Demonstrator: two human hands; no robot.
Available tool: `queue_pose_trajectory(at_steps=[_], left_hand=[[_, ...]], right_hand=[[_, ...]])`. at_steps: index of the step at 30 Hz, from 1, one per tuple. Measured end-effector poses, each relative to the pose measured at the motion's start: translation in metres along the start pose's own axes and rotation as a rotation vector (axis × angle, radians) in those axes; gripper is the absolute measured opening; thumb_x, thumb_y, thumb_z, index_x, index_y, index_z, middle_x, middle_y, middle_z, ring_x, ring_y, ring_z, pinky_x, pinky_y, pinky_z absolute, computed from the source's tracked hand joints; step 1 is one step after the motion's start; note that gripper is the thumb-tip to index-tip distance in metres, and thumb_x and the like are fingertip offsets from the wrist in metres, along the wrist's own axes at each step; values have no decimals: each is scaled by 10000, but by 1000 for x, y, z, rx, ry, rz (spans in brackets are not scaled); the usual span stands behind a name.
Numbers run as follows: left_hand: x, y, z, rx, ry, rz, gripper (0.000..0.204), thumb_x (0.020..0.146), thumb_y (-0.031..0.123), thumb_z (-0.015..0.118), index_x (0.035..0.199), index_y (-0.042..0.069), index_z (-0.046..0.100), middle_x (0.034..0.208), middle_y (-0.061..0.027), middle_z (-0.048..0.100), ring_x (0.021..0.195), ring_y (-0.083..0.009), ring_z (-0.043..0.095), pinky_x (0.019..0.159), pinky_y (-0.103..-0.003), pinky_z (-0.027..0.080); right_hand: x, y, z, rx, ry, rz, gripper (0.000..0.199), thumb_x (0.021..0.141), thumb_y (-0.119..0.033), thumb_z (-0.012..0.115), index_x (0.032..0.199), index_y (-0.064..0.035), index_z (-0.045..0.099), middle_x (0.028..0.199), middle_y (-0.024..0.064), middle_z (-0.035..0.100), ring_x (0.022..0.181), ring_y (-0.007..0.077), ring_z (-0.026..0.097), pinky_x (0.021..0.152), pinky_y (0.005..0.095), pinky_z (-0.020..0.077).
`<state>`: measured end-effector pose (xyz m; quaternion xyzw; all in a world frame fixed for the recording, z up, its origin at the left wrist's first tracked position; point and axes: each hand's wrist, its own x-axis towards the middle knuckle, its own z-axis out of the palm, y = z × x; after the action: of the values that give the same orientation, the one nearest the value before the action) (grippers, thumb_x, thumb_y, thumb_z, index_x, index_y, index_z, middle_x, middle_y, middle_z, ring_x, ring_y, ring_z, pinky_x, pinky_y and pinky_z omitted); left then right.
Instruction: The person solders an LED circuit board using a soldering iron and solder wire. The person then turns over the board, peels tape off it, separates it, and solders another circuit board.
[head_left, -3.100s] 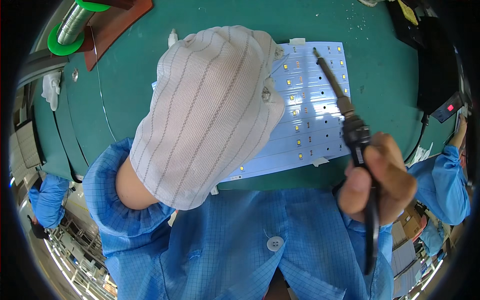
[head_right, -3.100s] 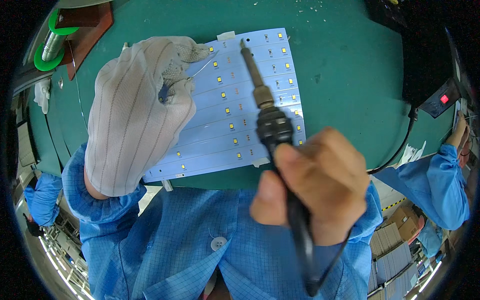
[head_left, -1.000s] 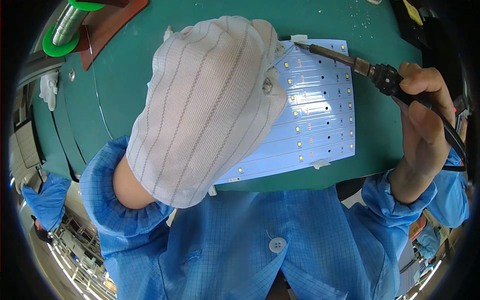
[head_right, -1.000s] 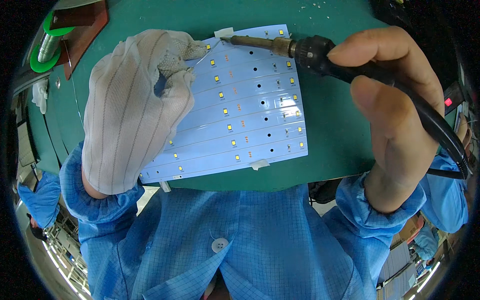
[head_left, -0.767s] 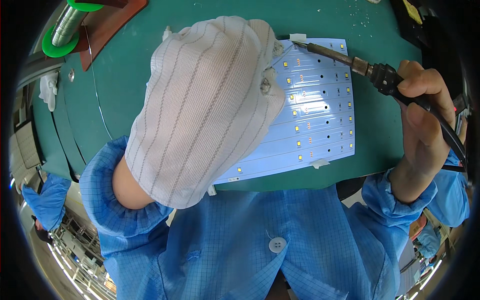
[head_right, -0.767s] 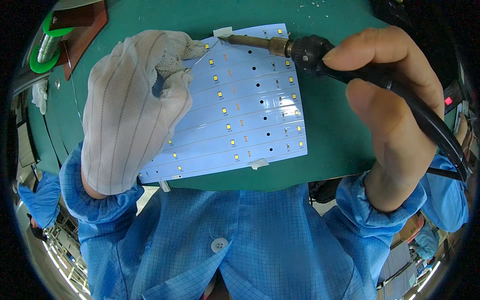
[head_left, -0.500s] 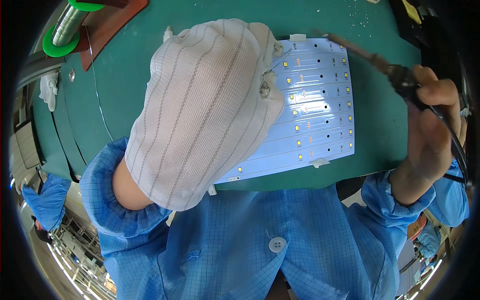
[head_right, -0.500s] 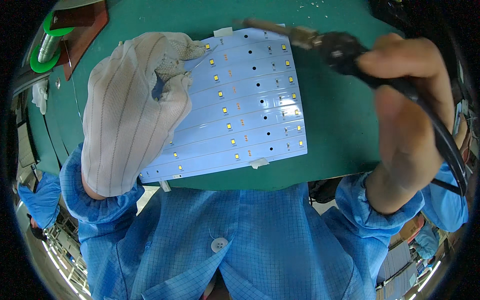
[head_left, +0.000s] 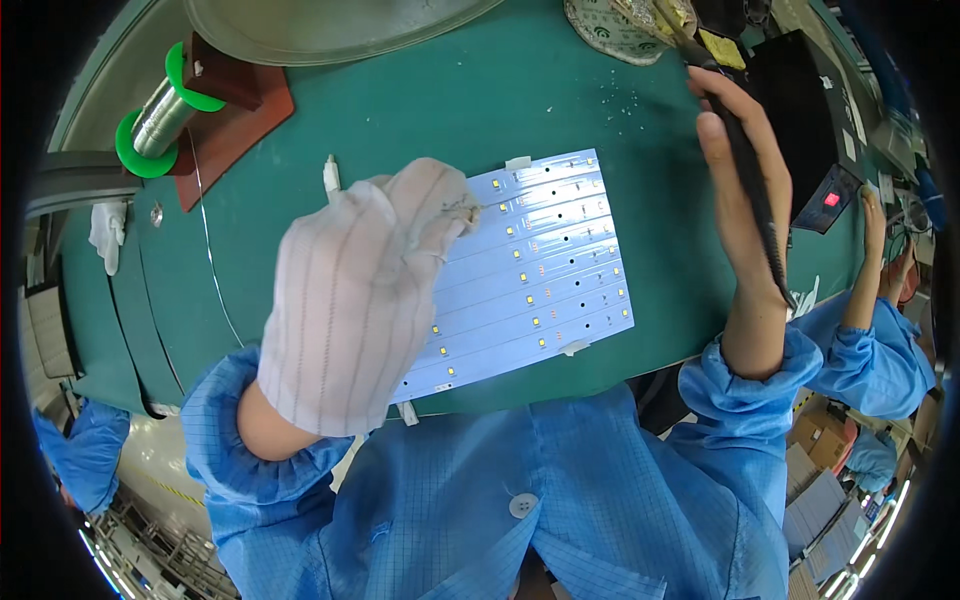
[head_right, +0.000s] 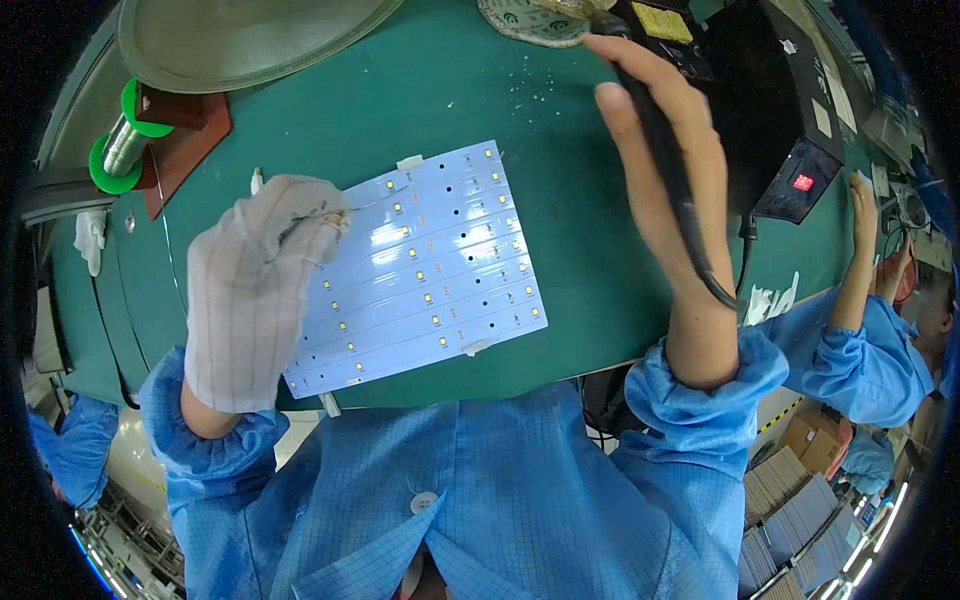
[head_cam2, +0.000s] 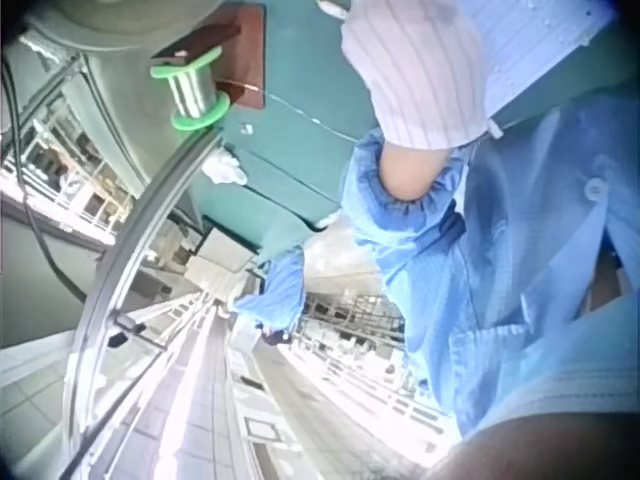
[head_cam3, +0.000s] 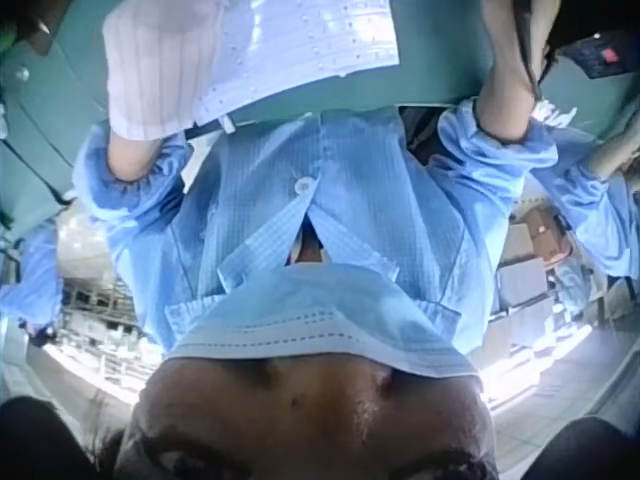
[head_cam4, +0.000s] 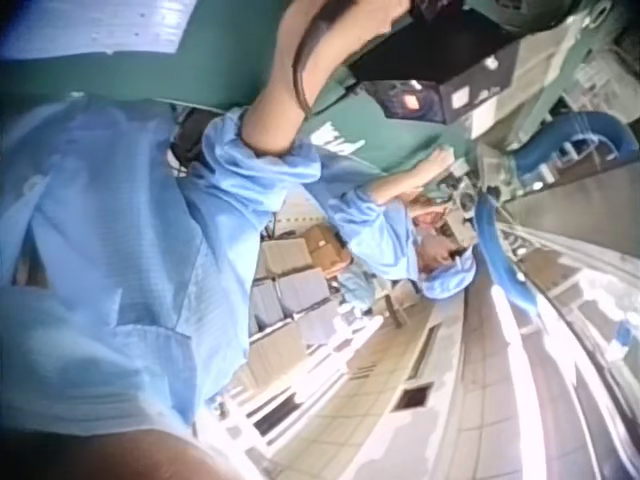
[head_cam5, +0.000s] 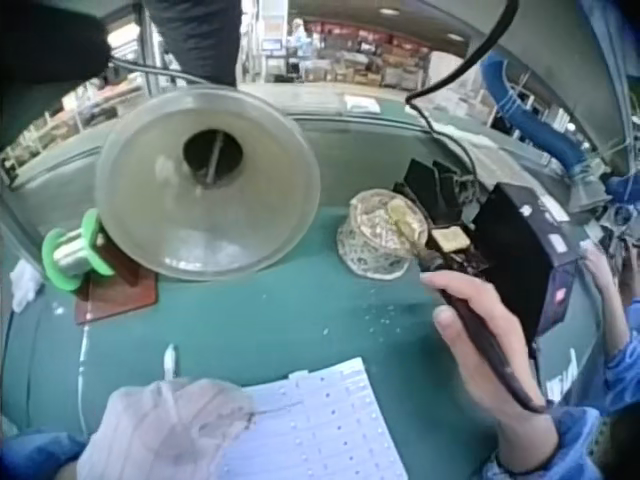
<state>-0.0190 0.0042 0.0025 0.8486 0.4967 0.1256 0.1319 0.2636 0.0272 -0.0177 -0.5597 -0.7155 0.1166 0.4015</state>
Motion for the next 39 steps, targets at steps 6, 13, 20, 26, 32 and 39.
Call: queue_pose_trajectory(at_steps=[6,13,20,26,32,39], left_hand=[[3,14,-1,75,-68,58,132,718,6,598,849,5,609,937,-121,586,802,-279,566,634,-358,480],[3,19,2,-29,-42,43,271,696,74,595,962,24,577,894,-135,581,751,-292,548,682,-383,461],[7,15,11,-56,-42,12,275,718,104,613,980,34,571,838,-127,591,721,-302,545,703,-378,447],[-1,18,2,28,-45,-39,284,728,112,633,991,25,569,849,-137,608,712,-295,569,686,-364,468],[8,13,12,-40,-28,17,282,740,107,636,1000,21,569,822,-144,616,660,-280,592,641,-359,494],[-4,19,2,-7,22,-70,285,731,117,668,987,30,578,798,-123,612,620,-247,577,615,-330,498]], right_hand=[[-24,-30,-12,-173,81,-25,256,914,-224,569,1109,-61,601,970,56,593,804,116,554,717,226,429],[-65,-59,-17,541,-1,96,253,869,-214,588,943,12,503,701,115,523,566,117,472,536,224,378],[-82,-44,0,590,-138,-4,237,851,-150,613,979,2,483,703,105,560,602,148,493,546,281,407],[-78,-42,4,587,-173,-125,239,849,-146,614,975,5,479,673,110,571,594,164,481,539,300,401],[-83,-38,9,549,-147,-93,230,852,-148,614,965,5,485,691,121,584,611,172,483,553,305,404],[-80,-42,9,643,-176,-73,260,859,-201,627,974,-7,497,697,116,588,632,166,484,569,300,410]])
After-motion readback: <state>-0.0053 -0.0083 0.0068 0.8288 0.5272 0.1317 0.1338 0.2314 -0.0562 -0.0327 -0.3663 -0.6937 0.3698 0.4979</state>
